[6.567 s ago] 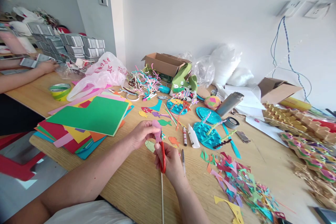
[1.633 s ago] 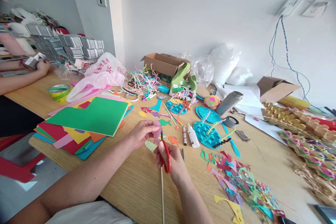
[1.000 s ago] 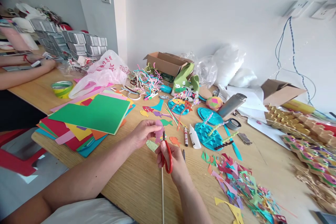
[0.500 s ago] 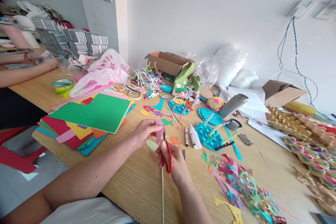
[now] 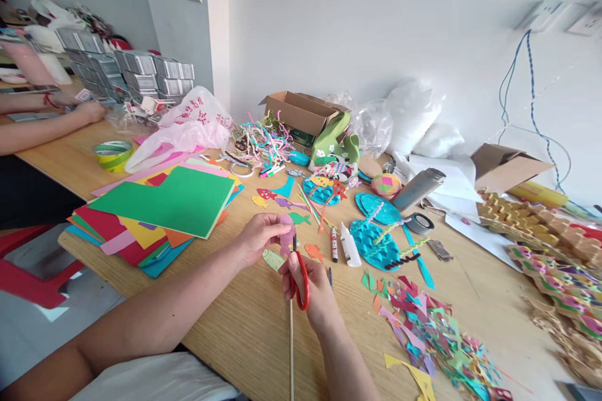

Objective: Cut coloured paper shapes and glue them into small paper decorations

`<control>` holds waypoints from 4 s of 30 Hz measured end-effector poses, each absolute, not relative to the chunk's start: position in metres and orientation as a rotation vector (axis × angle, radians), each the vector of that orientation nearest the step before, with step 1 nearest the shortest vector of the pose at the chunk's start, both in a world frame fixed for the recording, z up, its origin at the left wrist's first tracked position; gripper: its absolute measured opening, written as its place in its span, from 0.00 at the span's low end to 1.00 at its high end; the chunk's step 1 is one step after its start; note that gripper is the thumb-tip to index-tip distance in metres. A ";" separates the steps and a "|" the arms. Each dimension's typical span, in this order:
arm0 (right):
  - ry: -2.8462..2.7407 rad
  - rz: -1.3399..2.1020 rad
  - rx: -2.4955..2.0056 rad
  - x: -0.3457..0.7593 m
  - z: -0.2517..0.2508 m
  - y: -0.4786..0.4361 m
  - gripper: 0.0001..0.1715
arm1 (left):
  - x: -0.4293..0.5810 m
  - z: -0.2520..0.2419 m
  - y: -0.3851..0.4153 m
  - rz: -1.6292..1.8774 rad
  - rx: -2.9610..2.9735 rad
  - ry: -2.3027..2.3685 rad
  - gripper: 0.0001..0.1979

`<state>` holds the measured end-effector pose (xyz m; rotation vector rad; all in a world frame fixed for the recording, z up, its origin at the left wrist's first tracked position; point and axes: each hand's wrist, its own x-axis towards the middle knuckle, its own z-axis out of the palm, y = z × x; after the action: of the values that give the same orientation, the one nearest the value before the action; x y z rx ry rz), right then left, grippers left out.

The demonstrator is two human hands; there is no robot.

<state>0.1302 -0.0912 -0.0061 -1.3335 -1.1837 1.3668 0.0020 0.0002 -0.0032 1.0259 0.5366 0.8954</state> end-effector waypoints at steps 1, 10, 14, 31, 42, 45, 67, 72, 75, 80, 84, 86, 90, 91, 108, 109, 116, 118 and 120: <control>-1.185 1.365 -1.338 0.130 -0.006 -0.091 0.31 | 0.002 -0.003 0.000 0.897 1.029 0.535 0.10; -1.177 1.372 -1.305 0.132 -0.010 -0.091 0.30 | 0.002 -0.001 -0.002 0.899 1.048 0.528 0.10; -1.167 1.375 -1.306 0.132 -0.011 -0.091 0.30 | 0.003 0.001 -0.002 0.898 1.031 0.548 0.10; -1.172 1.340 -1.366 0.131 -0.009 -0.090 0.32 | 0.004 0.000 -0.004 0.904 1.048 0.579 0.11; -1.178 1.336 -1.373 0.131 -0.008 -0.091 0.32 | 0.004 0.001 -0.006 0.897 1.060 0.592 0.11; -1.175 1.347 -1.366 0.131 -0.008 -0.090 0.32 | 0.004 0.002 -0.006 0.893 1.063 0.589 0.11; -1.164 1.333 -1.373 0.130 -0.008 -0.090 0.32 | 0.004 0.003 -0.006 0.902 1.039 0.618 0.10; -1.189 1.311 -1.377 0.130 -0.008 -0.090 0.31 | 0.004 0.003 -0.006 0.898 1.033 0.625 0.10; -1.187 1.319 -1.372 0.130 -0.008 -0.090 0.31 | 0.004 0.003 -0.006 0.898 1.035 0.624 0.10; -1.179 1.323 -1.364 0.131 -0.011 -0.090 0.31 | 0.004 0.002 -0.006 0.898 1.040 0.622 0.09; -1.177 1.326 -1.372 0.131 -0.011 -0.091 0.31 | 0.004 0.001 -0.005 0.898 1.037 0.626 0.09; -1.175 1.319 -1.386 0.130 -0.010 -0.091 0.31 | 0.005 0.001 -0.005 0.897 1.033 0.632 0.09; -1.174 1.296 -1.424 0.129 -0.006 -0.091 0.32 | 0.005 0.001 -0.004 0.906 1.014 0.656 0.09; -1.172 1.293 -1.430 0.129 -0.005 -0.091 0.33 | 0.005 0.001 -0.004 0.905 1.018 0.654 0.09; -1.177 1.286 -1.439 0.127 -0.005 -0.091 0.33 | 0.005 -0.002 -0.003 0.902 1.053 0.637 0.09; -1.176 1.288 -1.438 0.127 -0.005 -0.091 0.33 | 0.005 -0.002 -0.003 0.902 1.052 0.635 0.09; -1.170 1.290 -1.450 0.127 -0.005 -0.091 0.33 | 0.004 0.002 -0.005 0.896 1.055 0.633 0.10; -1.162 1.285 -1.456 0.127 -0.005 -0.092 0.33 | 0.004 0.002 -0.005 0.896 1.055 0.634 0.10; -1.150 1.285 -1.465 0.126 -0.004 -0.092 0.33 | 0.004 0.002 -0.004 0.896 1.049 0.648 0.10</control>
<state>0.1263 -0.0921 -0.0045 -1.4648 -1.1503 1.2853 0.0041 -0.0045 0.0024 1.0486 0.6476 0.8963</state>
